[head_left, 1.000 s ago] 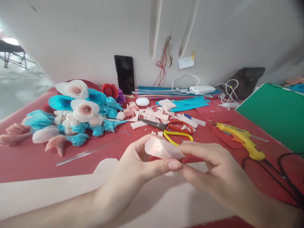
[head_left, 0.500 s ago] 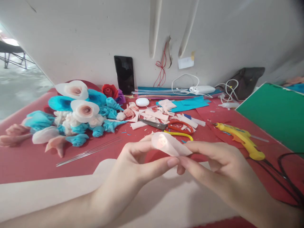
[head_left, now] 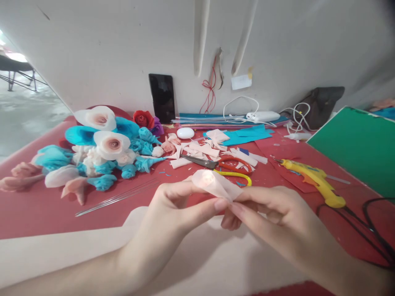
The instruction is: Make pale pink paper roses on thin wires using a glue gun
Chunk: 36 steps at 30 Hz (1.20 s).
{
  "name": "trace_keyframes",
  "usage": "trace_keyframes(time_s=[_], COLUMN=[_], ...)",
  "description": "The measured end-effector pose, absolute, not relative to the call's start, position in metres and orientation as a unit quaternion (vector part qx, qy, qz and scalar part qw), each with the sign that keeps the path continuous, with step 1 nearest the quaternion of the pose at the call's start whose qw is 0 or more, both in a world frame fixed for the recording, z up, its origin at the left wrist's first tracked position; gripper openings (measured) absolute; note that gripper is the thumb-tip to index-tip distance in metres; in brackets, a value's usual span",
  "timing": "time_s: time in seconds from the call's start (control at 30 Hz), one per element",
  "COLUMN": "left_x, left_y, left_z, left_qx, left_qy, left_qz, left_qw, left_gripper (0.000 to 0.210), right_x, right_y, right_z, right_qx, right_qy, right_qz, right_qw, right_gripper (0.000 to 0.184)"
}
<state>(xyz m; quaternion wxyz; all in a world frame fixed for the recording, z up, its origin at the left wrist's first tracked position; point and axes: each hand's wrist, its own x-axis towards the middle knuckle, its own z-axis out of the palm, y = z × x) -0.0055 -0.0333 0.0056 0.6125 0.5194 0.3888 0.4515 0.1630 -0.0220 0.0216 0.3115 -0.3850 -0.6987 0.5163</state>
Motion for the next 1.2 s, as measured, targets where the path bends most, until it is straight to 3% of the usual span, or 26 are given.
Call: trace_keyframes(time_s=[0.8,1.2], left_x=[-0.003,-0.014], left_y=[-0.035,-0.030], left_z=[0.005,0.009], left_qx=[0.428,0.563], left_qy=[0.333,0.374], left_qz=[0.478,0.407], left_qw=[0.691,0.615], left_gripper=[0.010,0.008], right_x=[0.163,0.171], right_y=[-0.023,-0.024], right_z=[0.017,0.021], right_qx=[-0.384,-0.409], right_qy=[-0.671,-0.750], right_qz=[0.562,0.451], right_qw=[0.294,0.258], right_gripper=[0.015,0.027])
